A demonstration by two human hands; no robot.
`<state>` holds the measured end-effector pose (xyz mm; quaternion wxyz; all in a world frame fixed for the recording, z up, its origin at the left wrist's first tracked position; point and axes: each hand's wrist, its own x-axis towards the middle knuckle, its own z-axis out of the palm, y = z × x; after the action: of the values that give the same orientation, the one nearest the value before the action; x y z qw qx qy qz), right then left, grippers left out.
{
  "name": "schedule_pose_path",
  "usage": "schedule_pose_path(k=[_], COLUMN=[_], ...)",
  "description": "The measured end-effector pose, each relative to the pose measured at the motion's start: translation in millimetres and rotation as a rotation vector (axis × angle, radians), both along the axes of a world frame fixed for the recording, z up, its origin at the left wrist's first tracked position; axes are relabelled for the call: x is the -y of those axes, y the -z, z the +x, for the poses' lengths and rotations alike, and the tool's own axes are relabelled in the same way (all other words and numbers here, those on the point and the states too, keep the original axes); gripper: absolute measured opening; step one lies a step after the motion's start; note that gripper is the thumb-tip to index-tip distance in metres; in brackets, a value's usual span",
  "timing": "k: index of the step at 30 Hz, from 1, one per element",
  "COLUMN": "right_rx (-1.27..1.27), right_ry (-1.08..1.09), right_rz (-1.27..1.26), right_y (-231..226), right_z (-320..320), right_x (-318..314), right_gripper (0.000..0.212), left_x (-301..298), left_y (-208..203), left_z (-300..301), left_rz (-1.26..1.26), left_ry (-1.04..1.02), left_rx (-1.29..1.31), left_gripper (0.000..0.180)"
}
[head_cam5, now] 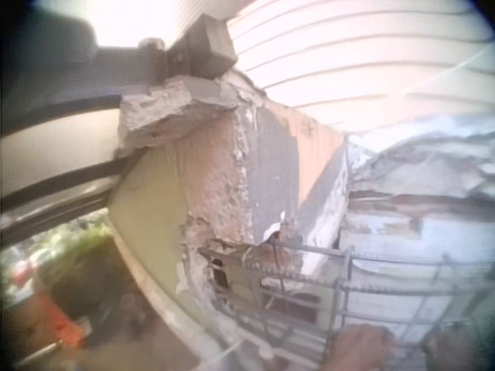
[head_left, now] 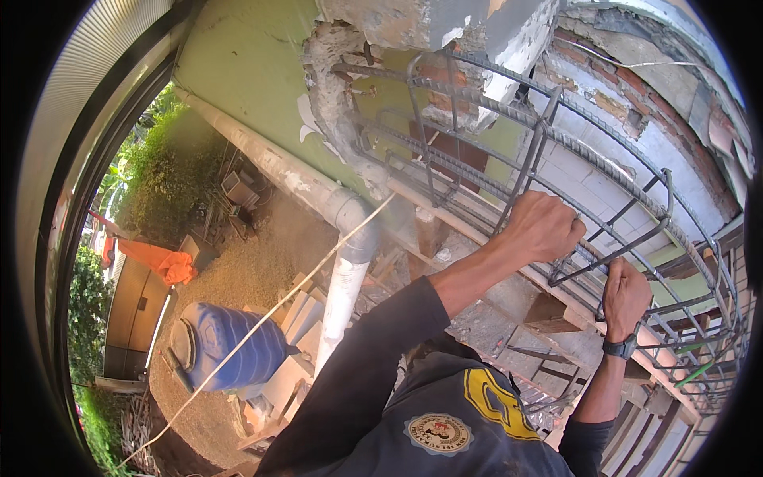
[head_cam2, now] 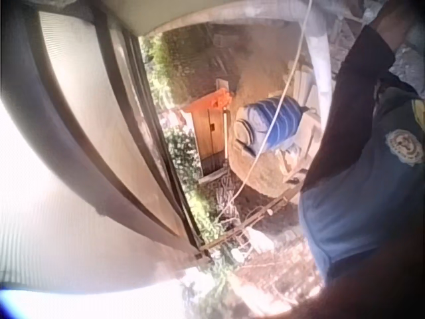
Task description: The person secures a rebar cage into a wall opening by hand and using pliers to twist wire ties.
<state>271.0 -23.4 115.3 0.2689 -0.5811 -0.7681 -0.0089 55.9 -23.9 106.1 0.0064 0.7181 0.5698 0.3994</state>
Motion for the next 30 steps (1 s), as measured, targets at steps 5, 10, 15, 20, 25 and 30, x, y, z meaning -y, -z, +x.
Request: schedule_pose_path(k=[5, 10, 15, 20, 25, 30], right_rx=[-0.024, -0.03, -0.403, -1.354, -1.361, -1.056], right_ry=[-0.01, -0.1, -0.229, -0.267, -0.271, -0.149], right_rz=[-0.016, 0.101, 0.42, -0.498, -0.496, -0.423], right_y=[-1.9, -7.9, 8.4, 42.1, 34.0, 30.4], right_z=[2.1, 7.4, -6.6, -72.3, -93.2, -74.3], right_x=[-2.9, -5.1, 30.5, 74.6, 61.9, 62.7], right_gripper=[0.044, 0.029, 0.02, 0.042, 0.036, 0.025], left_x=[-1.6, -3.4, -6.3, -7.8, -4.3, -4.6], left_y=[-6.9, -9.9, -5.0, -9.0, -15.9, -11.1], left_z=[2.9, 5.2, -0.4, 11.6, 5.5, 3.8], left_rz=[-0.071, -0.129, -0.192, -0.198, -0.292, -0.254], left_ry=[-0.02, -0.025, -0.022, 0.004, 0.013, 0.054], left_rx=[-0.046, -0.1, -0.176, -0.185, -0.157, -0.175], left_gripper=[0.036, 0.036, 0.036, 0.041, 0.04, 0.041])
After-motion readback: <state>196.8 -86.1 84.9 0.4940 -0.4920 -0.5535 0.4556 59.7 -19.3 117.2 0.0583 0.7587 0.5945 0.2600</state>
